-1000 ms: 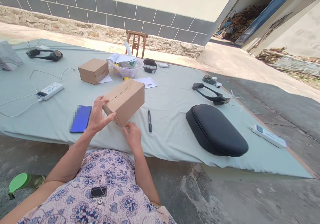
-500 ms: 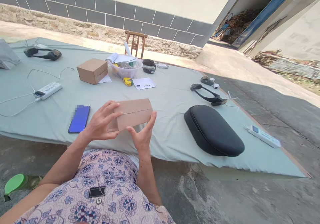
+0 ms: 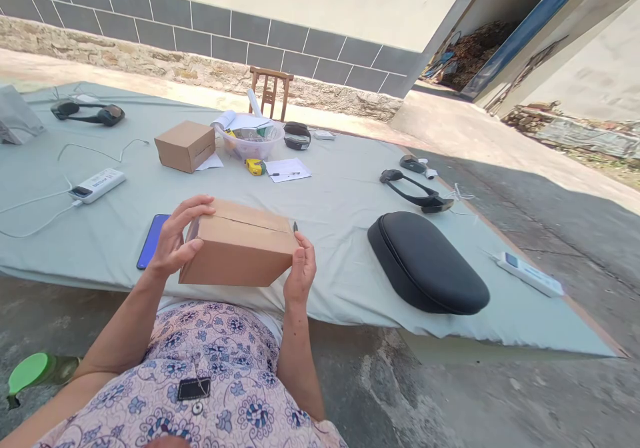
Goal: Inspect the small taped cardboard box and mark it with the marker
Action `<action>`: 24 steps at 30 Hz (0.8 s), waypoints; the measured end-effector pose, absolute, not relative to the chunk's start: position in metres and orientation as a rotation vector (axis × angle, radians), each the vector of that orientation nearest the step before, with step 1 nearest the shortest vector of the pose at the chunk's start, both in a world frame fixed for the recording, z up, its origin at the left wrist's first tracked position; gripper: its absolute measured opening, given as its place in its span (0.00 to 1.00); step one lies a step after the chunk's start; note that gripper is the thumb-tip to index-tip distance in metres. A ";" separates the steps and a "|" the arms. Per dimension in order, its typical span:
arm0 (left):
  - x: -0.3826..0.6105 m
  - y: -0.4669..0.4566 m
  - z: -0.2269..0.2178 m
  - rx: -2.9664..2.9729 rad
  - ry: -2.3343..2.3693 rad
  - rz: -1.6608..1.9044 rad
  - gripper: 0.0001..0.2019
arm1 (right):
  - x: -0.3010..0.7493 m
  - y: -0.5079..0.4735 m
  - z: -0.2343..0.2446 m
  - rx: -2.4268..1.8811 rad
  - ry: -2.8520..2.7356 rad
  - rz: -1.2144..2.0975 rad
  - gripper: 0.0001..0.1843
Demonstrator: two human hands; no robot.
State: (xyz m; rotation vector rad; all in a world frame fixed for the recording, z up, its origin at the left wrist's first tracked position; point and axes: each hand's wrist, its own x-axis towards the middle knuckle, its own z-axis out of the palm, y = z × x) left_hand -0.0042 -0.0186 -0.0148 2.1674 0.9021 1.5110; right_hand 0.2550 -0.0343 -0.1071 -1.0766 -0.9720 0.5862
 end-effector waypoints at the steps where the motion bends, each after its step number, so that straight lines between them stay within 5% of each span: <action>1: -0.005 -0.017 -0.017 2.064 0.943 1.542 0.22 | 0.253 -0.033 -0.110 -1.058 -0.985 0.616 0.31; 12: -0.003 -0.010 -0.019 0.935 1.074 1.763 0.19 | 0.243 -0.033 -0.122 -0.968 -1.182 0.817 0.28; 20: 0.008 0.002 -0.033 0.619 1.027 1.836 0.20 | 0.218 -0.037 -0.123 -1.121 -1.281 0.561 0.57; 24: 0.010 0.006 -0.037 0.588 1.124 1.785 0.20 | 0.209 -0.043 -0.119 -1.215 -1.261 0.471 0.58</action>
